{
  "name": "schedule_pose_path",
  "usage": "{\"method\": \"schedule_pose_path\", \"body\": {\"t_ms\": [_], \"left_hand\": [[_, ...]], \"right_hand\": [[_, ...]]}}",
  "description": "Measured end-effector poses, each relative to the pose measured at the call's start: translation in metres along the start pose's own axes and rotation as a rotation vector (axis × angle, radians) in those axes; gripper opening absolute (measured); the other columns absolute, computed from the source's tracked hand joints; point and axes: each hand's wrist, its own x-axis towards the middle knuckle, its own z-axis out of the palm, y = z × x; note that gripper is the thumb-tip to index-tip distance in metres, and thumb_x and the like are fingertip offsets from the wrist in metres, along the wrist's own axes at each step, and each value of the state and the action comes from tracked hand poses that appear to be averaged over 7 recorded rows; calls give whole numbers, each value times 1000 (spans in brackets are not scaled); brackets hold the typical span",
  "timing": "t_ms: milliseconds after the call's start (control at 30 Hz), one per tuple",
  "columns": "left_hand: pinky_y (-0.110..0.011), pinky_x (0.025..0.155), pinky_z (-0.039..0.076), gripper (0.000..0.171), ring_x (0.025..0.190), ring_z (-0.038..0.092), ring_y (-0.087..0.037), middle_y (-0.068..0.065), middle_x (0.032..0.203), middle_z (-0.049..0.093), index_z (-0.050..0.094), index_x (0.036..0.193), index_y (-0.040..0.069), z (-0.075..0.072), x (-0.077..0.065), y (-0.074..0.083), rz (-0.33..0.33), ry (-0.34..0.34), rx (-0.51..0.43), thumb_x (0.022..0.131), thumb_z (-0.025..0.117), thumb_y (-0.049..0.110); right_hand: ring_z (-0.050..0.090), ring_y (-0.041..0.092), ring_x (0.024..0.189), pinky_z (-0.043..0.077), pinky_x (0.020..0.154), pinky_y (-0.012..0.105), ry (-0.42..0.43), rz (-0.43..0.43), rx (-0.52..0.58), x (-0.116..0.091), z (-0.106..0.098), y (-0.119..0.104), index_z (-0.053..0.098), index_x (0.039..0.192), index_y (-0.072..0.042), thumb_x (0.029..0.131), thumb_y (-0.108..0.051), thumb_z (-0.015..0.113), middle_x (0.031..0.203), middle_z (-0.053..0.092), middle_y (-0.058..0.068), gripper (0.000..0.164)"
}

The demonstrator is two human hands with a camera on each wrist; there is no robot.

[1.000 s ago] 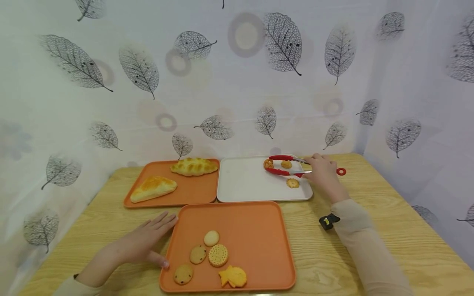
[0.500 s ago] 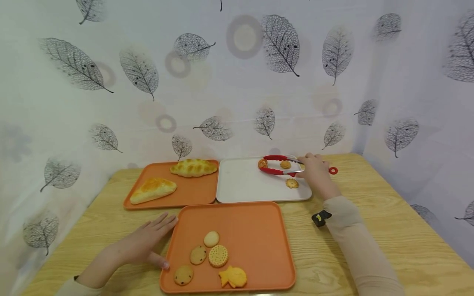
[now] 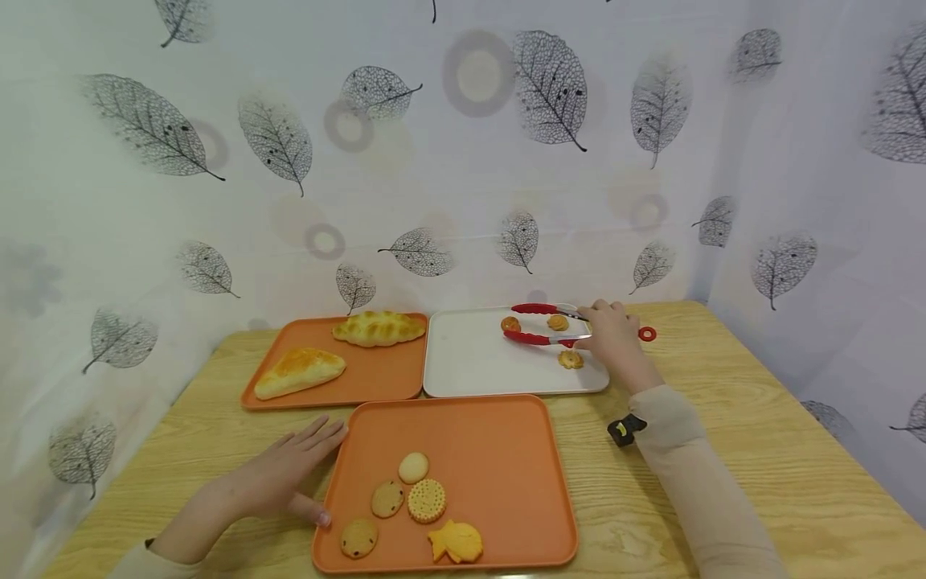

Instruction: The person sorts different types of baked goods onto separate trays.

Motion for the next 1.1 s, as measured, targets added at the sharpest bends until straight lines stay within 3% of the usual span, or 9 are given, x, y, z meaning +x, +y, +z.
{"method": "schedule_pose_path", "body": {"t_ms": [433,667,800,900,1033,1100], "left_hand": [[-74,108,21,116,150,12,-43,-20,161,21,24,154,3,2,3,-1,-6,1,16,69,68,69],[-74,109,21,117,150,13,-43,-20,161,22,24,154,2,1,3,-1,-5,15,25,70,67,70],[-73,109,21,116,150,13,-42,-20,161,22,24,154,2,-2,3,0,0,13,31,70,67,69],[-72,110,21,116,150,13,-42,-20,161,22,24,154,1,-4,3,2,-8,6,23,70,68,68],[-72,110,21,116,150,12,-42,-20,161,22,24,154,2,-5,2,2,-19,-4,21,70,69,68],[-72,110,21,116,150,12,-41,-20,161,22,24,154,2,-4,1,1,-23,-8,28,70,68,68]], "right_hand": [[43,49,119,36,91,69,30,-70,-1,-20,-6,-17,56,134,-2,80,-25,80,126,54,25,63],[49,50,116,42,82,64,22,-171,35,-24,-12,-27,56,135,-2,79,-26,81,128,54,26,66],[54,44,107,44,66,45,10,-223,42,-27,-16,-35,57,135,-3,78,-26,82,122,57,25,66],[57,42,101,43,61,39,17,-284,64,-30,-18,-42,59,133,-3,76,-24,83,117,60,24,65],[58,40,97,47,70,46,20,-383,108,-34,-18,-53,62,128,1,73,-20,84,114,63,23,62],[58,37,90,46,71,45,13,-431,115,-35,-18,-59,64,126,1,72,-19,85,111,64,21,61]]}}
